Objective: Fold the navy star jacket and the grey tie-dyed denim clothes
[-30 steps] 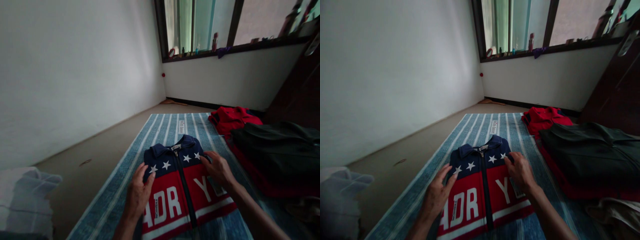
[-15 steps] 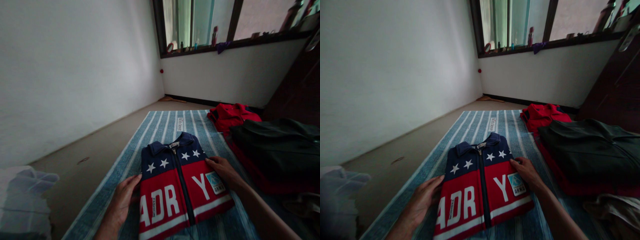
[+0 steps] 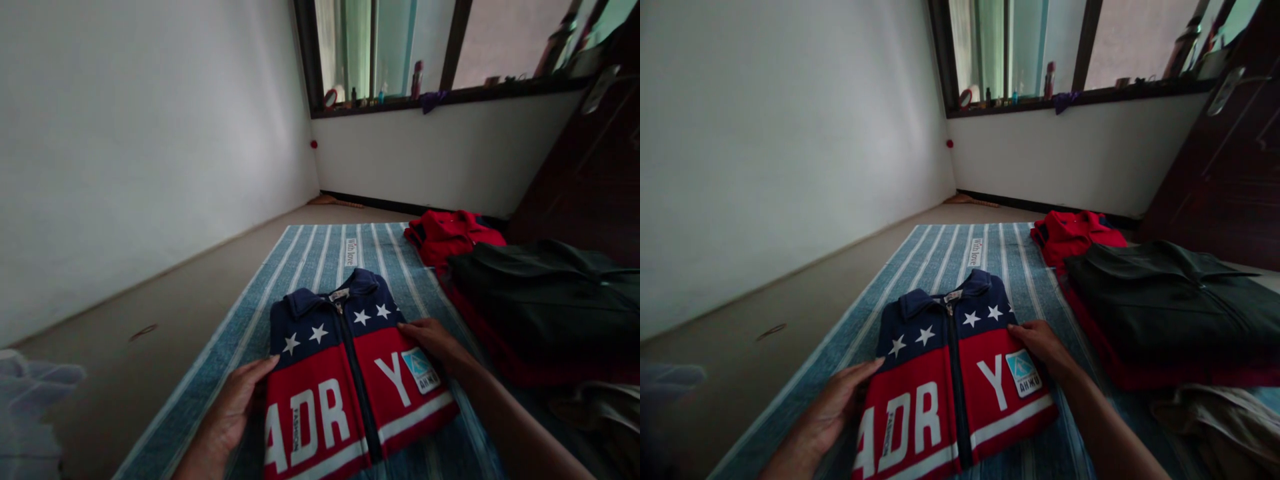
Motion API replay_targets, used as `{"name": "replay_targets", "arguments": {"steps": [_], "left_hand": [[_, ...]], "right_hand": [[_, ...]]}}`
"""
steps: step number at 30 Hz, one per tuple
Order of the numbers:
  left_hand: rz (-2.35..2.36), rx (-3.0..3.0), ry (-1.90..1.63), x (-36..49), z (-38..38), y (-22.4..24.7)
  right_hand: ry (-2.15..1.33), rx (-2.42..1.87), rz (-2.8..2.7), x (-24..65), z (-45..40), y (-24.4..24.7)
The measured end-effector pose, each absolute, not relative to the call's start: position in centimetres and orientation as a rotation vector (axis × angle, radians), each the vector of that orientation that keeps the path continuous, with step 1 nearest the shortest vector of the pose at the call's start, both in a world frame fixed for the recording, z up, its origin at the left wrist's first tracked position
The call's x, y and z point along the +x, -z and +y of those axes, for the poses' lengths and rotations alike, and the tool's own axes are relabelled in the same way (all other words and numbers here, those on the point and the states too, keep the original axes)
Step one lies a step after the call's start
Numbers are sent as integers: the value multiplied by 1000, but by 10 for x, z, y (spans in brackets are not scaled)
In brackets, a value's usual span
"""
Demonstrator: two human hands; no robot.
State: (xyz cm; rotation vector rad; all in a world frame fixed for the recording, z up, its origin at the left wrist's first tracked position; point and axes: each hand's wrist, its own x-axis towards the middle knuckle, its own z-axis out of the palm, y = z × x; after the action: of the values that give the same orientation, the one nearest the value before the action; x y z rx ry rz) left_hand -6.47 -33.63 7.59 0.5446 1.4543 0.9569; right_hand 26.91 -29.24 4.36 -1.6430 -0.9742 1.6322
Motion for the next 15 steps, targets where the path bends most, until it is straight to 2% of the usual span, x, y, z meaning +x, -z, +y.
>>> {"name": "replay_targets", "arguments": {"steps": [15], "left_hand": [[1480, 474, -1007, -60, -334, -86]], "right_hand": [[-1626, -1519, -887, 260, -287, -50]]}}
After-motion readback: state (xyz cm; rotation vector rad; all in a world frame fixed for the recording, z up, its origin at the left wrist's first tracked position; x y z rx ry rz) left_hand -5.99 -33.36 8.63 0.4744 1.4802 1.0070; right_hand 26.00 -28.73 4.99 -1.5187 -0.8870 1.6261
